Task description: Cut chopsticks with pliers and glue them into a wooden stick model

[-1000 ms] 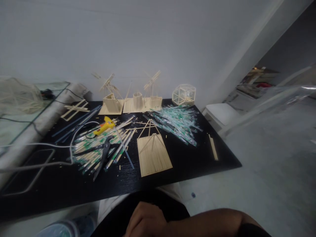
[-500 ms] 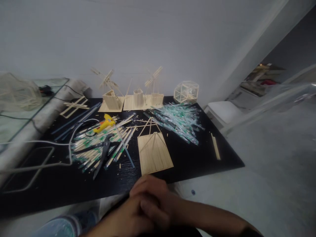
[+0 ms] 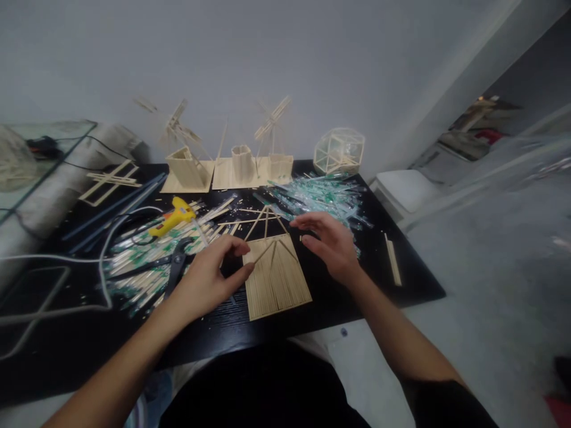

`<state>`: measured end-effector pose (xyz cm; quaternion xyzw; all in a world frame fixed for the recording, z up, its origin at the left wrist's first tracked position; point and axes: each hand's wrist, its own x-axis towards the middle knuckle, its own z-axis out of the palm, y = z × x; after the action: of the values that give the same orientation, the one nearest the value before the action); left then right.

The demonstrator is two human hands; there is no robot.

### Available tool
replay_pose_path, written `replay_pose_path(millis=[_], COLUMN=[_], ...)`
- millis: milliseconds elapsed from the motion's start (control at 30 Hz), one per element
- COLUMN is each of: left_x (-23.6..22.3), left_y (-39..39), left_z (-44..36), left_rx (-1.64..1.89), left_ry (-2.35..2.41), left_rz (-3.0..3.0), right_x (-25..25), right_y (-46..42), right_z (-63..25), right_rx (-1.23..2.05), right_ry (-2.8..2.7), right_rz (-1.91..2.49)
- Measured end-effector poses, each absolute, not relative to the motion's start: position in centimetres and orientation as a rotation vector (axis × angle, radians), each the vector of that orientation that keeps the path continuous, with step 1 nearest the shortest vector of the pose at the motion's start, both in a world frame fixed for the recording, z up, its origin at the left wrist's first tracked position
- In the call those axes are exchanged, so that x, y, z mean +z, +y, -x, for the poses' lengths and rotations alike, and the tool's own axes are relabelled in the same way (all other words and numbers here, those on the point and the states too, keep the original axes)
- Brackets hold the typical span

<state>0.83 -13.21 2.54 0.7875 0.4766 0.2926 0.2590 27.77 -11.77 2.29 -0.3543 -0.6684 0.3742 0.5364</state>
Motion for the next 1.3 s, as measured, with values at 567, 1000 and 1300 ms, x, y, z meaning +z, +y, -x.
replay_pose_path(millis=[567,1000,1300], left_x=[-1.4,-3.1,-4.0], left_y=[-11.7,-11.8,-11.8], left_z=[-2.7,-2.5,-2.5], left_rx=[0.48,0.53,0.597], left_ry=[1.163,1.142,1.109], left_rz=[-2.216,-2.397,-2.42], right_x=[-4.0,-3.6,-3.7], right_y=[-8.1,-7.8,-7.8], right_z=[-26.0,-26.6,-26.4], right_rx=[1.496,1.526,1.447], right_ry=[-1.516,-1.506,-1.6], right_rz=[0.987,1.053,1.09])
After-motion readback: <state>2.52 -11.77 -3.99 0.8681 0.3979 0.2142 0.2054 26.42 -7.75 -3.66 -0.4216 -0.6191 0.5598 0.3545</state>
